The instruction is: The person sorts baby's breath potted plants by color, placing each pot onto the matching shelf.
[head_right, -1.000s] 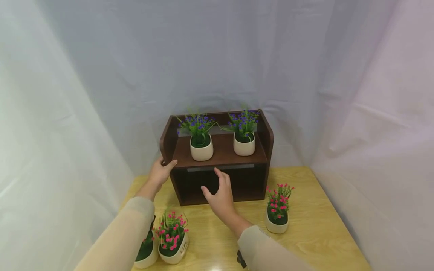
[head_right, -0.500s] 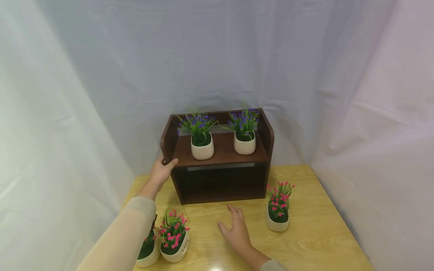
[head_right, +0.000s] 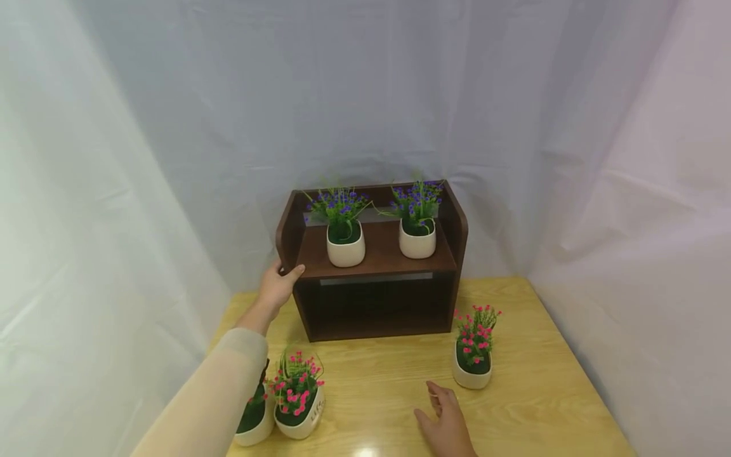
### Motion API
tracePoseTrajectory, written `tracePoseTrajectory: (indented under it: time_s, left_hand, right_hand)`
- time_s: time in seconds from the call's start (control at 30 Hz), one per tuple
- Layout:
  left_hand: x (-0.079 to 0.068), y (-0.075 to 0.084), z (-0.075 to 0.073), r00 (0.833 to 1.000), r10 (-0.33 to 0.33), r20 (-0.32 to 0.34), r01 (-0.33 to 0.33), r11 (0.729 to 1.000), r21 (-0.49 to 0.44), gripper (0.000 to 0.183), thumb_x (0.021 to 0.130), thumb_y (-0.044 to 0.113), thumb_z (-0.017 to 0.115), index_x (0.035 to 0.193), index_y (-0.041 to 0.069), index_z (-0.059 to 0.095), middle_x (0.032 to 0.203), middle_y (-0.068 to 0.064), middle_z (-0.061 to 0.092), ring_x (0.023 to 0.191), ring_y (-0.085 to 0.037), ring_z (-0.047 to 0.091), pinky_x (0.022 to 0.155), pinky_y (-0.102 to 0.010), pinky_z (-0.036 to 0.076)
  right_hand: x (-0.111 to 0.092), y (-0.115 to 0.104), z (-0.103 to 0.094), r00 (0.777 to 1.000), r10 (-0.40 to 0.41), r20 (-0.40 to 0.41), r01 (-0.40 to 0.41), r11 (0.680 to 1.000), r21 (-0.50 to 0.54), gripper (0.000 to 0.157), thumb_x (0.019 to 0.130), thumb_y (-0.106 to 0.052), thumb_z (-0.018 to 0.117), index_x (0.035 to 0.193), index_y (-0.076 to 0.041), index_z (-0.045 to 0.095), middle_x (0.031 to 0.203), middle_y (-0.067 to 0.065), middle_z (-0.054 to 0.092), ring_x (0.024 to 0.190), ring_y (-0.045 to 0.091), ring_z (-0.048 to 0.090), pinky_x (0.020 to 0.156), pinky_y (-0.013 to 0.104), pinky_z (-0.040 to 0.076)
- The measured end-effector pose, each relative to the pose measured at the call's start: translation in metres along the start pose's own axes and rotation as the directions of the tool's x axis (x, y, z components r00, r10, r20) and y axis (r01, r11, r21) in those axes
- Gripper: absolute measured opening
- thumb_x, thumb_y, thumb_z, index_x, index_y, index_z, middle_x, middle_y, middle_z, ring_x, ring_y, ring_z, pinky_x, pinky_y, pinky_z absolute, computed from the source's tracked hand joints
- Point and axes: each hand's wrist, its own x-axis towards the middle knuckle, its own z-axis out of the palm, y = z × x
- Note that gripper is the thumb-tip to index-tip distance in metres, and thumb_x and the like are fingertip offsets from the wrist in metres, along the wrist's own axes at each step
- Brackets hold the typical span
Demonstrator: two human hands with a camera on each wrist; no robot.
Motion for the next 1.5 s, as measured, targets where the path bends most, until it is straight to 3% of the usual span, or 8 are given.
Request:
tracePoseTrajectory:
  time_s: [0.17, 0.3, 0.6, 0.7, 0.87, 1.03, 1.33, 1.5]
  left_hand:
    - [0.001, -0.001, -0.002, 1.000, -0.002, 0.006, 0.002, 1.000, 0.007, 0.072, 0.109, 0.037, 0.066, 0.170, 0.013, 0.035, 0.175, -0.020, 0.038, 0.163, -0.041, 0.035, 0.136, -0.056, 0.031]
    - [0.000, -0.001, -0.003, 1.000, -0.006, 0.007, 0.006, 1.000, 0.009, 0.073, 0.109, 0.037, 0.066, 0.170, 0.014, 0.034, 0.176, -0.020, 0.036, 0.164, -0.041, 0.033, 0.137, -0.056, 0.030]
    - [0.000, 0.002, -0.001, 1.000, -0.004, 0.003, 0.004, 1.000, 0.011, 0.074, 0.109, 0.038, 0.066, 0.171, 0.015, 0.034, 0.176, -0.020, 0.035, 0.164, -0.042, 0.032, 0.137, -0.056, 0.029]
    - [0.000, 0.002, -0.001, 1.000, -0.005, -0.004, 0.005, 1.000, 0.018, 0.074, 0.109, 0.038, 0.066, 0.171, 0.015, 0.033, 0.176, -0.020, 0.035, 0.164, -0.042, 0.033, 0.137, -0.056, 0.029]
    - [0.002, 0.000, -0.001, 1.000, -0.014, -0.005, 0.015, 1.000, 0.024, 0.075, 0.109, 0.038, 0.067, 0.171, 0.014, 0.033, 0.177, -0.020, 0.034, 0.165, -0.041, 0.031, 0.138, -0.055, 0.027]
    - [0.003, -0.001, 0.000, 1.000, -0.005, -0.001, 0.005, 0.999, 0.034, 0.075, 0.108, 0.039, 0.067, 0.171, 0.015, 0.034, 0.177, -0.018, 0.035, 0.165, -0.040, 0.031, 0.138, -0.055, 0.026]
    - [0.004, 0.001, 0.001, 1.000, -0.020, 0.007, 0.020, 1.000, 0.010, 0.078, 0.108, 0.040, 0.067, 0.172, 0.015, 0.030, 0.178, -0.018, 0.032, 0.166, -0.040, 0.028, 0.139, -0.055, 0.025]
    - [0.002, 0.001, -0.002, 1.000, -0.028, 0.001, 0.028, 0.999, 0.018, 0.078, 0.108, 0.040, 0.067, 0.172, 0.016, 0.030, 0.178, -0.018, 0.032, 0.166, -0.040, 0.029, 0.138, -0.055, 0.027]
  right_hand:
    - [-0.007, 0.014, -0.021, 0.997, 0.070, -0.032, -0.071, 0.997, -0.028, 0.061, 0.094, -0.019, 0.085, 0.147, -0.002, 0.061, 0.135, 0.017, 0.065, 0.120, 0.029, 0.067, 0.093, 0.028, 0.060]
    - [-0.009, 0.027, -0.032, 0.990, 0.124, -0.062, -0.127, 0.991, -0.046, 0.058, 0.096, -0.025, 0.083, 0.146, -0.002, 0.062, 0.136, 0.016, 0.065, 0.125, 0.032, 0.067, 0.095, 0.029, 0.061]
    - [-0.004, 0.040, -0.063, 0.965, 0.244, -0.097, -0.245, 0.970, 0.003, 0.080, 0.099, -0.039, 0.077, 0.155, 0.009, 0.045, 0.147, 0.031, 0.050, 0.134, 0.046, 0.056, 0.115, 0.058, 0.053]
    - [0.002, 0.040, -0.073, 0.965, 0.234, -0.117, -0.228, 0.972, 0.058, 0.090, 0.100, -0.033, 0.077, 0.159, 0.015, 0.029, 0.150, 0.038, 0.040, 0.136, 0.053, 0.048, 0.120, 0.067, 0.046]
    - [0.013, 0.038, -0.083, 0.970, 0.190, -0.151, -0.176, 0.979, 0.100, 0.104, 0.100, -0.026, 0.080, 0.166, 0.013, 0.010, 0.157, 0.041, 0.026, 0.140, 0.057, 0.040, 0.123, 0.069, 0.041]
    - [0.025, 0.036, -0.090, 0.972, 0.141, -0.186, -0.131, 0.989, 0.067, 0.111, 0.098, -0.025, 0.083, 0.169, 0.009, 0.005, 0.159, 0.038, 0.021, 0.141, 0.053, 0.037, 0.125, 0.064, 0.039]
    - [0.045, 0.032, -0.095, 0.984, 0.124, -0.129, -0.107, 0.986, 0.131, 0.127, 0.095, -0.030, 0.087, 0.171, 0.001, -0.010, 0.174, 0.038, 0.006, 0.157, 0.061, 0.024, 0.133, 0.065, 0.028]
    - [0.052, 0.030, -0.093, 0.987, 0.117, -0.107, -0.102, 0.986, 0.135, 0.130, 0.095, -0.035, 0.087, 0.171, 0.001, -0.012, 0.177, 0.035, 0.002, 0.158, 0.061, 0.022, 0.131, 0.070, 0.030]
